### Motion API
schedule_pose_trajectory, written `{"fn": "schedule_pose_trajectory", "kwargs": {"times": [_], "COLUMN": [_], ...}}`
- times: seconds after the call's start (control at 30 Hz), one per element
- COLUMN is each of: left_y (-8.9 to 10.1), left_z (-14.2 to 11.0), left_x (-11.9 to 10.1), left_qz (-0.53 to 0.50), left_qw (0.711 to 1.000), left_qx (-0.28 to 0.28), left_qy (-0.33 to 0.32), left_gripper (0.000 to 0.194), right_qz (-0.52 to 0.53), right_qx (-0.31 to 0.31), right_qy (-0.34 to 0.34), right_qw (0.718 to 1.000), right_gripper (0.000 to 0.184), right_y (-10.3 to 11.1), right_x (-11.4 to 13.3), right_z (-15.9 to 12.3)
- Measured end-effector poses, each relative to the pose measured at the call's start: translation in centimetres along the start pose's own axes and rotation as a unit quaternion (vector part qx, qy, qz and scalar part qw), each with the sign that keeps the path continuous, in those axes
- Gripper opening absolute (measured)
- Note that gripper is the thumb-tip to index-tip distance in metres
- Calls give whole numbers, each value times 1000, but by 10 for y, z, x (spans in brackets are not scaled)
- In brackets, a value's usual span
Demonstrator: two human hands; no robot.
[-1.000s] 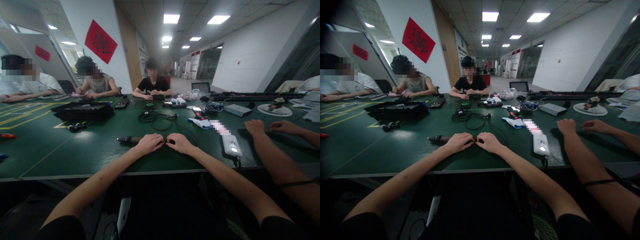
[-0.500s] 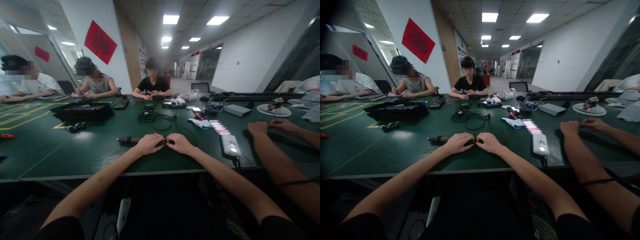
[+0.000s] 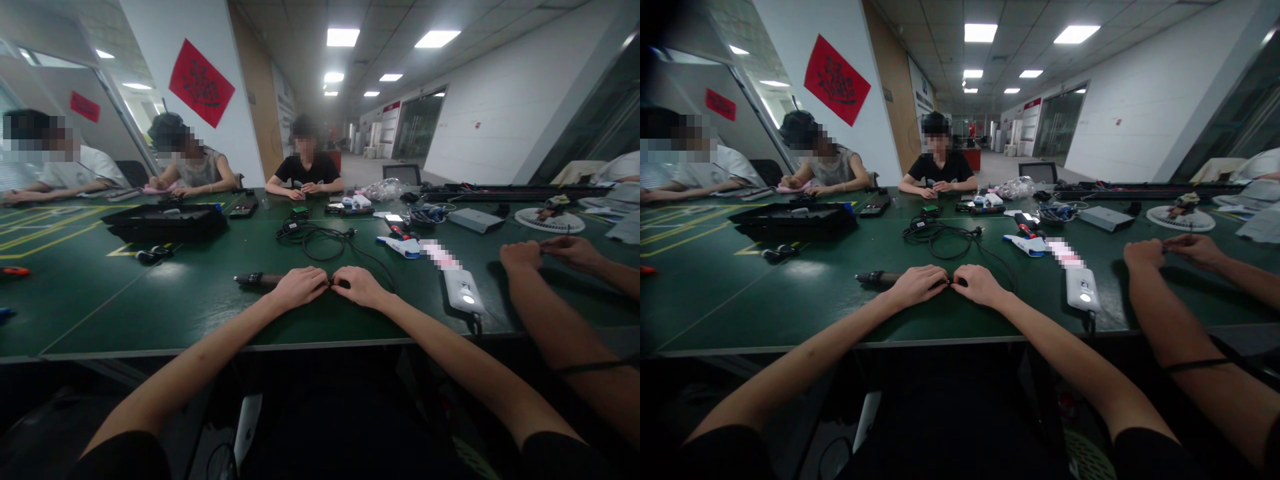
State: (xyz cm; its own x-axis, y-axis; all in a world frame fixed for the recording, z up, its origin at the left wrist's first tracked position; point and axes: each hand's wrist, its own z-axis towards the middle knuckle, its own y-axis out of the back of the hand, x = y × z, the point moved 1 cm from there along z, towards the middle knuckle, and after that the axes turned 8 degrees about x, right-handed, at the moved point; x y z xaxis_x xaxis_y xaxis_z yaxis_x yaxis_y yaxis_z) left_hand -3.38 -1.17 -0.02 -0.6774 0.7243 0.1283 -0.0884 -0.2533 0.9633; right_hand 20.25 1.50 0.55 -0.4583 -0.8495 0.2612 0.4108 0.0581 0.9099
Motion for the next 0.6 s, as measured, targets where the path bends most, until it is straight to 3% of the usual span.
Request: {"fn": "schedule_pose_trajectory", "kwargs": {"times": [0.13, 0.37, 0.6], "left_y": [1, 6, 9], "left_z": [0, 0, 2], "left_x": [-1, -6, -9], "left_qz": [-7, -9, -4], "left_qw": [1000, 998, 999], "left_qx": [-9, -30, -24], "left_qy": [15, -63, -45], "left_gripper": [20, 21, 26], "right_qz": [-1, 4, -3], "right_qx": [1, -4, 1], "right_qy": [2, 5, 2], "right_qw": [1000, 1000, 1000], "right_gripper": [4, 5, 7], "right_y": [-2, -4, -3], "right_x": [-2, -4, -3], "right_z": [0, 0, 0]}}
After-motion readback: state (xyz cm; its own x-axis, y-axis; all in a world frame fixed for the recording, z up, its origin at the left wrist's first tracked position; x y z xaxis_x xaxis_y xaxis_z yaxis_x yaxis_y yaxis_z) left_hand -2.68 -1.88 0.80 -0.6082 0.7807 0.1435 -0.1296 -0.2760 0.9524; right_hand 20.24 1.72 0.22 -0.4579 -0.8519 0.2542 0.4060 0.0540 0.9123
